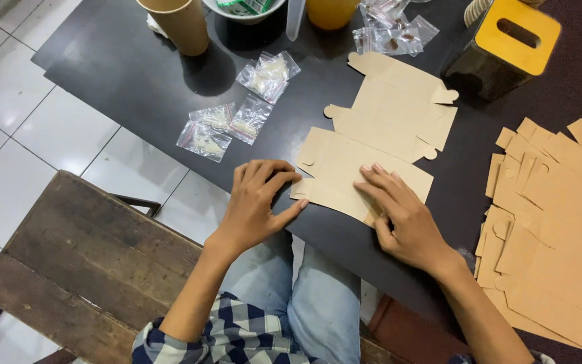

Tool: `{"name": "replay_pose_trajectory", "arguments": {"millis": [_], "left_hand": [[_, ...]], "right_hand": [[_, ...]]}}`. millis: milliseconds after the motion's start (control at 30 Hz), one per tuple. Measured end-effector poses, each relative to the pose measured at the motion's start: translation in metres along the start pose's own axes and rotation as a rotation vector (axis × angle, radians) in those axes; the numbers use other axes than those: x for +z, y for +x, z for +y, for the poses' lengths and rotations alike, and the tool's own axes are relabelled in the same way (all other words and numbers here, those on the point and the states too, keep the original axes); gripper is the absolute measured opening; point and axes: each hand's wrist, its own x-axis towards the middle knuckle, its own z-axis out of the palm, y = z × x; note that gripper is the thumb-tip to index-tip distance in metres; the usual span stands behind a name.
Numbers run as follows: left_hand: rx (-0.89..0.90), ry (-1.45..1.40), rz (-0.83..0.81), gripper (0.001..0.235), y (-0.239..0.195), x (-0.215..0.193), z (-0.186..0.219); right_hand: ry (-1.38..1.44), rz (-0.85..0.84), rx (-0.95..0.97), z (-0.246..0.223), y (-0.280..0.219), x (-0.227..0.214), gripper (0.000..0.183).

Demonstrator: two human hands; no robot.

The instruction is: The person folds a flat cardboard piece into a small box, places a small plastic bag inside, and closes the box. They then pick up another flat cardboard piece and begin folding its flaps.

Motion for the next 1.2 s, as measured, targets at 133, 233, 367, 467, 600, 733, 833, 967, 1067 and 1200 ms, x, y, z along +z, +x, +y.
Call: {"name": "replay_pose_trajectory", "arguments": {"millis": [133, 233, 367, 467, 600, 733, 833, 967, 1067, 1200], "left_hand": [[0.005, -0.025, 0.006, 0.033, 0.003, -0.001, 0.007], [-0.013, -0.069, 0.031, 0.04, 0.002, 0.004, 0.009], [-0.083, -0.315, 0.106, 0.057, 0.002, 0.008, 0.016], [-0.065, -0.428, 0.1, 0.054, 0.003, 0.015, 0.022], [-0.01, -0.497, 0.011, 0.053, 0.005, 0.02, 0.032], [0.053, -0.533, -0.106, 0.053, 0.01, 0.023, 0.04], [0.055, -0.563, -0.156, 0.053, 0.015, 0.021, 0.041], [0.055, -0.571, -0.209, 0.052, 0.024, 0.016, 0.038], [0.156, -0.406, -0.201, 0.047, 0.032, 0.018, 0.029], [0.23, -0.249, -0.162, 0.053, 0.048, 0.027, 0.001]], "right_hand": [[0.06, 0.095, 0.021, 0.002, 0.0, -0.003, 0.06], [0.033, 0.118, 0.019, 0.008, -0.001, -0.001, 0.057], [-0.029, 0.11, -0.02, 0.015, -0.001, -0.001, 0.054], [0.037, 0.101, -0.044, 0.013, 0.001, -0.013, 0.054], [0.111, 0.093, -0.007, 0.014, 0.002, -0.016, 0.054], [0.132, 0.119, 0.012, 0.015, 0.001, -0.01, 0.057], [0.135, 0.117, 0.008, 0.015, -0.001, -0.005, 0.057], [0.138, 0.077, -0.069, 0.006, -0.004, 0.002, 0.059], [0.118, 0.064, -0.088, -0.001, -0.002, 0.002, 0.056], [0.119, 0.053, -0.072, 0.001, -0.003, 0.002, 0.054]]}}
